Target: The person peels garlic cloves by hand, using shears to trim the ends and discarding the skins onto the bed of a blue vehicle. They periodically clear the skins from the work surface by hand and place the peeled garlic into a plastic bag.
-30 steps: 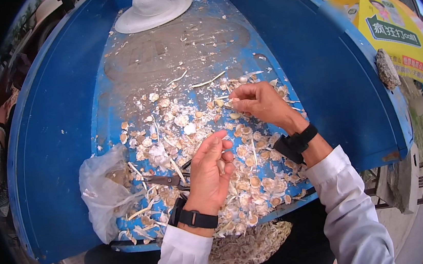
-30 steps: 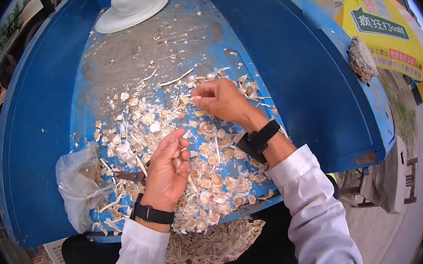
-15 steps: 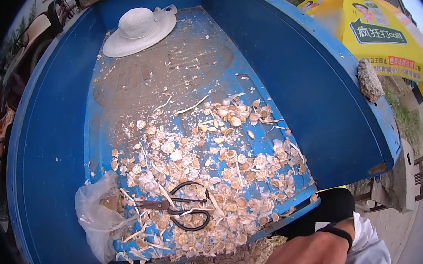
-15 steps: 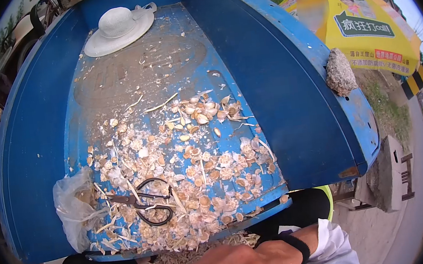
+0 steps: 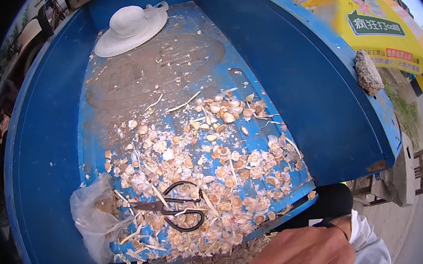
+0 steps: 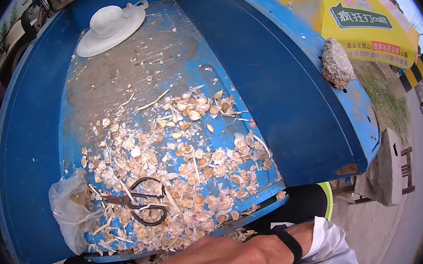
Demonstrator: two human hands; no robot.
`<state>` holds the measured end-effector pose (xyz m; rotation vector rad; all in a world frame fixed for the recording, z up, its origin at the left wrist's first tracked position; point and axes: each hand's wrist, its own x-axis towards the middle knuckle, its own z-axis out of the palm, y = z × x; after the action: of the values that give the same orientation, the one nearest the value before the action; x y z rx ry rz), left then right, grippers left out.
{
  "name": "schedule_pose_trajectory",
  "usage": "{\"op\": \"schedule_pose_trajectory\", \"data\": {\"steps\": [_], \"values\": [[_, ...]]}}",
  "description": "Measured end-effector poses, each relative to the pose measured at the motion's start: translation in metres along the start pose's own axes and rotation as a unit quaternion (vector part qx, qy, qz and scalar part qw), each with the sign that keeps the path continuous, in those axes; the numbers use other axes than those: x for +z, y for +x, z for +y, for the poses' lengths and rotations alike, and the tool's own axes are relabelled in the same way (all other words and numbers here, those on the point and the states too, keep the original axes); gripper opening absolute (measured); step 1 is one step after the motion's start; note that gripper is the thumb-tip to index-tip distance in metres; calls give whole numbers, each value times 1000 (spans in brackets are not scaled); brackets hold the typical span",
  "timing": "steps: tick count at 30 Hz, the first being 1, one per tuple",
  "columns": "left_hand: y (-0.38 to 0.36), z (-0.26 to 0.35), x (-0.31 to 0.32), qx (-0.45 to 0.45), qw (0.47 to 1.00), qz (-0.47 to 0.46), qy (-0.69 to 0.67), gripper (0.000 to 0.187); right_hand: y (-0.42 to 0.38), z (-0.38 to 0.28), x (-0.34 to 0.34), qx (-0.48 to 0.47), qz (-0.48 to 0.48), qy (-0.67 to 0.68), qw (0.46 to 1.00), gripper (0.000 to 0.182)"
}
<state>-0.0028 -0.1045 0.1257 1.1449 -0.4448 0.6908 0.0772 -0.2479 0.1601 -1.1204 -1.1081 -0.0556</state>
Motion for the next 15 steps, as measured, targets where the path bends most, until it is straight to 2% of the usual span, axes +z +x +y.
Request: {"op": "schedule_pose_trajectory", "data": {"steps": [1, 2, 3, 4, 5, 6, 7, 8, 10, 11, 12, 14, 15], "values": [[24, 0, -14, -56, 969, -73, 229, 16, 2, 14, -13, 43, -16, -68, 997, 27], [7, -36, -8, -209, 967, 126, 68, 30, 4, 32, -14, 55, 34, -175, 982, 23], [30, -53, -1, -348, 918, 171, -78, 27, 4, 50, -21, 97, 69, -198, 973, 21], [39, -79, -7, -396, 882, 190, -169, 26, 1, 67, -29, 140, 104, -222, 959, 19], [42, -106, -15, -438, 836, 206, -260, 25, -3, 81, -35, 139, 102, -219, 960, 19], [44, -124, -18, -436, 837, 208, -258, 25, -8, 93, -42, 175, 80, -257, 947, 17], [46, -140, -20, -472, 802, 247, -271, 26, -12, 102, -49, 212, 58, -296, 929, 16], [44, -153, -20, -507, 762, 285, -283, 27, -15, 108, -56, 214, 58, -297, 929, 16], [37, -171, -30, -525, 753, 271, -290, 28, -17, 120, -72, 201, 3, -319, 926, 15], [33, -176, -35, -539, 744, 259, -298, 29, -13, 125, -86, 225, 53, -348, 909, 15], [30, -180, -37, -545, 749, 257, -275, 32, -7, 131, -105, 246, 102, -376, 887, 16], [28, -181, -39, -548, 763, 240, -245, 33, -3, 154, -140, 280, 84, -466, 835, 16], [27, -181, -40, -550, 777, 221, -214, 34, -4, 166, -149, 281, 85, -464, 836, 16]]}}
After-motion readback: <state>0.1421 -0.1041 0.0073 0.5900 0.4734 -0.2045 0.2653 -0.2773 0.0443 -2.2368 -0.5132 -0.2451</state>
